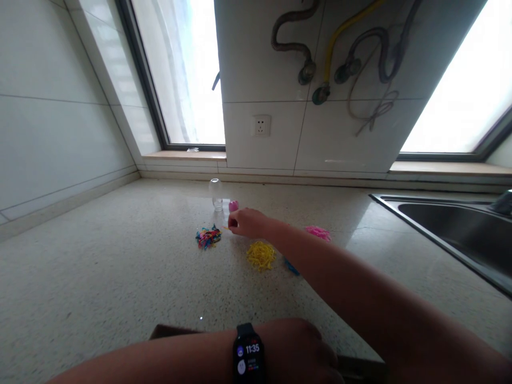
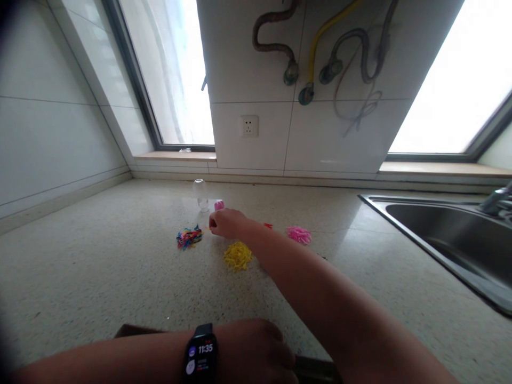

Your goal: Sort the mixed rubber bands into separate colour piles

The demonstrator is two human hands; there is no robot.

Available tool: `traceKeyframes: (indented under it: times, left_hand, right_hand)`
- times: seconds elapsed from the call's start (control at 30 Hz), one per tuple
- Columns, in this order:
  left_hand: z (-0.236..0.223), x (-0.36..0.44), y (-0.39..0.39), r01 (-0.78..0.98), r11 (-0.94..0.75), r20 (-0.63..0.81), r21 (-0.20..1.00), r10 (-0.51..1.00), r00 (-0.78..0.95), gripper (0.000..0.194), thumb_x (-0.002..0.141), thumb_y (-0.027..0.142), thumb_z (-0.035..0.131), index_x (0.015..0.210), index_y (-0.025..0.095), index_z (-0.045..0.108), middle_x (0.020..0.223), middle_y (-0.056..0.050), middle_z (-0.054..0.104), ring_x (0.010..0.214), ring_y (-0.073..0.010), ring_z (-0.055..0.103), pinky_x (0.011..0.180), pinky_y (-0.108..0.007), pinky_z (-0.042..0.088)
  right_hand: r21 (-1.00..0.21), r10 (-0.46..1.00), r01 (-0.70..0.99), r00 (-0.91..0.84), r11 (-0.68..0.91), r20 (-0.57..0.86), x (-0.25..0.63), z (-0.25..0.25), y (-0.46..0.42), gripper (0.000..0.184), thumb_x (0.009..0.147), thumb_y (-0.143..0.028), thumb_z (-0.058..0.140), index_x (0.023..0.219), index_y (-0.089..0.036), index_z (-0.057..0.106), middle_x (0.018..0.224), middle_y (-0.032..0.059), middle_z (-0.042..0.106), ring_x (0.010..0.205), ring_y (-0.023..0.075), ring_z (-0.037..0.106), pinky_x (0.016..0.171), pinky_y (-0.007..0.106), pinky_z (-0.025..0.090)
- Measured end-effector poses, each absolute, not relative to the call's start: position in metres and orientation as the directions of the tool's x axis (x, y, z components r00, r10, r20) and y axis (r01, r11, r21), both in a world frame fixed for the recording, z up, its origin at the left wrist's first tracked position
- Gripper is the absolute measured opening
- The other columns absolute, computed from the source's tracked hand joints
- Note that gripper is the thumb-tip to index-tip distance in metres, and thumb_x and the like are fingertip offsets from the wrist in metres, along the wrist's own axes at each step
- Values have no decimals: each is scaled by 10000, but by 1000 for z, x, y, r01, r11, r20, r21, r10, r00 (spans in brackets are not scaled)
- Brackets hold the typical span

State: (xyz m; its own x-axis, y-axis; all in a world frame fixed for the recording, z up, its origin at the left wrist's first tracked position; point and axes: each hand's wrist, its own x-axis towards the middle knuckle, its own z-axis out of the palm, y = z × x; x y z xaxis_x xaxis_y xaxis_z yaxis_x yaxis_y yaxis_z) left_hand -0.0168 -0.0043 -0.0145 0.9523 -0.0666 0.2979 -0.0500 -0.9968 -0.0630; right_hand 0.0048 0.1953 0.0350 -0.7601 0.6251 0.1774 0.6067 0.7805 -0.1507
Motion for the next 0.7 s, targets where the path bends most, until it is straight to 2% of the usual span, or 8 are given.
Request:
traceKeyframes:
  times: [0.2, 0.4, 0.57, 0.7]
  left_hand:
    - [-9, -18, -6, -64, -995, 266, -71, -80, 961, 197, 896, 366, 665, 794, 223, 577, 668, 30, 574, 695, -132, 552, 601, -279, 450]
    - [-7, -19, -6, -61, -997, 264, -46, -71, 962, 162, 887, 346, 675, 816, 234, 582, 681, 26, 595, 666, -138, 547, 577, -295, 438]
    - [-9, -20, -6, -63, -996, 268, -55, -76, 961, 128, 900, 283, 656, 807, 234, 584, 690, 26, 595, 706, -131, 562, 575, -280, 438]
    - [-11, -20, -7, -54, -997, 280, -62, -69, 957, 101, 904, 275, 665, 845, 238, 592, 663, 36, 565, 704, -129, 556, 542, -280, 403]
  right_hand:
    - [-338, 631, 549, -743, 765, 222, 7, 33, 202, 168, 848, -255, 648, 934, -156, 753, 841, 58, 731, 719, 132, 620, 655, 231, 376]
    - [-427, 624, 493, -739, 758, 255, 21, 42, 188, 164, 845, -217, 627, 918, -138, 751, 794, 45, 714, 679, 113, 590, 653, 228, 382]
    - [-586, 732, 511, -643, 629, 225, 69, 62, 167, 179, 850, -262, 622, 909, -131, 728, 695, 17, 654, 620, 106, 540, 602, 233, 387]
    - [-783, 822, 406, -524, 471, 223, 124, 76, 146, 204, 838, -338, 639, 895, -149, 689, 649, -5, 591, 564, 96, 491, 516, 225, 383]
